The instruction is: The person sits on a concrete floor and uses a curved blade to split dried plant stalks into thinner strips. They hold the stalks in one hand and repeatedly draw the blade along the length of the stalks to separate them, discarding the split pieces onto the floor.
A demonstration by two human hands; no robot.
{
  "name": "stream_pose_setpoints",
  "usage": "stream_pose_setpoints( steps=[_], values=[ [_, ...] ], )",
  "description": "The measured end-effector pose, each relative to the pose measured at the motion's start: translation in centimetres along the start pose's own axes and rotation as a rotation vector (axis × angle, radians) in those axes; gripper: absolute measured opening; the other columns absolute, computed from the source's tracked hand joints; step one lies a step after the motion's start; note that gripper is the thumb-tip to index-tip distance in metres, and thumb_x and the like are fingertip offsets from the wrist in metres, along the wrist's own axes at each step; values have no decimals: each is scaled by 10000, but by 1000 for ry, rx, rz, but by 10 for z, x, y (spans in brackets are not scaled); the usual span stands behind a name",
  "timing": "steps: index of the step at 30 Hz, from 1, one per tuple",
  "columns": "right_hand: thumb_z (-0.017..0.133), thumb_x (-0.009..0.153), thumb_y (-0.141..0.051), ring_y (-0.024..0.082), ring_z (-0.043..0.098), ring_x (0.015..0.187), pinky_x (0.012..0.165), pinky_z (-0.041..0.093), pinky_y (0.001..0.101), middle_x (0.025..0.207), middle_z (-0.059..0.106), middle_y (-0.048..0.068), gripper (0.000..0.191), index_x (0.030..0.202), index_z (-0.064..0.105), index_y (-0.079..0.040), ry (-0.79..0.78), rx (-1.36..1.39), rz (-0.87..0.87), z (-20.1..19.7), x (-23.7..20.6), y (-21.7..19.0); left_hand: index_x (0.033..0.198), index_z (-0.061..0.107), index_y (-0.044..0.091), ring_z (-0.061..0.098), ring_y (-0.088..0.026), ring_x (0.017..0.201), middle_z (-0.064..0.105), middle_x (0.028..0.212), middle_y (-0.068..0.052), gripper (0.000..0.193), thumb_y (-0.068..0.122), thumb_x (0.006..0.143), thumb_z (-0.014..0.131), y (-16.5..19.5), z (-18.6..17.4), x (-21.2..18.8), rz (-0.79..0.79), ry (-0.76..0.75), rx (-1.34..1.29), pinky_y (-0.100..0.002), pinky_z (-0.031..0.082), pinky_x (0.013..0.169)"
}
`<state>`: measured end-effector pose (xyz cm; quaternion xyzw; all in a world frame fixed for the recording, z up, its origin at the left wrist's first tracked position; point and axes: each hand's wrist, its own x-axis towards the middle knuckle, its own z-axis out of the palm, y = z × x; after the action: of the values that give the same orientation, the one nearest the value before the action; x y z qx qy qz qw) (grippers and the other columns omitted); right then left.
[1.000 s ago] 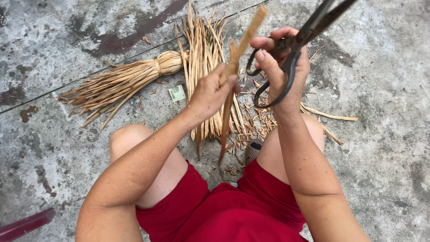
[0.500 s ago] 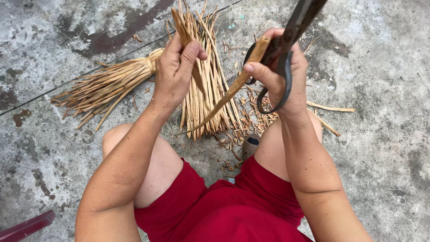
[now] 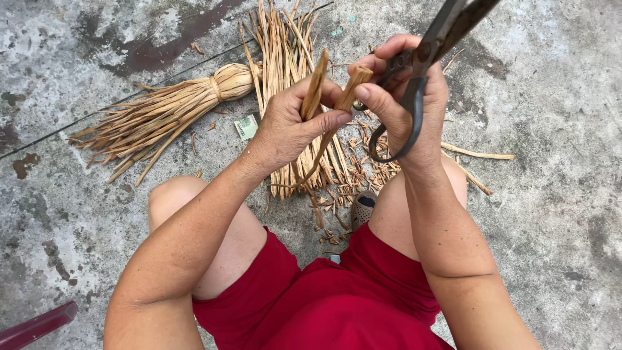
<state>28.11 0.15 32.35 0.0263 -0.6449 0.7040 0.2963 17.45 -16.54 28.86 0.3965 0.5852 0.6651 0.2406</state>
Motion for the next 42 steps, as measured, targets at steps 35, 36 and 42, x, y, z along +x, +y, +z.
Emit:
stream_pose_setpoints(
  steps=[35,36,42],
  values=[
    [923,835,-455,94,562,715,630,459,281,770,570,3,591,1168,653,-46,-144,-772,30,33,-10,20,1080,674,67,531,-5,624,603,771,55,222,259,1010,759,5,-19,-2,47,361,-188,-169,410,512],
    [919,827,-454,74,555,694,608,449,264,748,568,-15,567,1141,666,-55,-139,-762,39,33,-10,22,1078,675,64,526,-5,622,597,759,54,222,256,1010,763,5,-20,-1,46,371,-200,-170,408,514],
    [893,837,-438,16,518,634,547,390,215,690,574,-74,487,1091,692,-75,-127,-681,72,33,-11,26,1066,665,64,538,-2,617,615,764,51,215,248,1006,759,2,-23,0,63,368,-190,-172,425,511]
  ],
)
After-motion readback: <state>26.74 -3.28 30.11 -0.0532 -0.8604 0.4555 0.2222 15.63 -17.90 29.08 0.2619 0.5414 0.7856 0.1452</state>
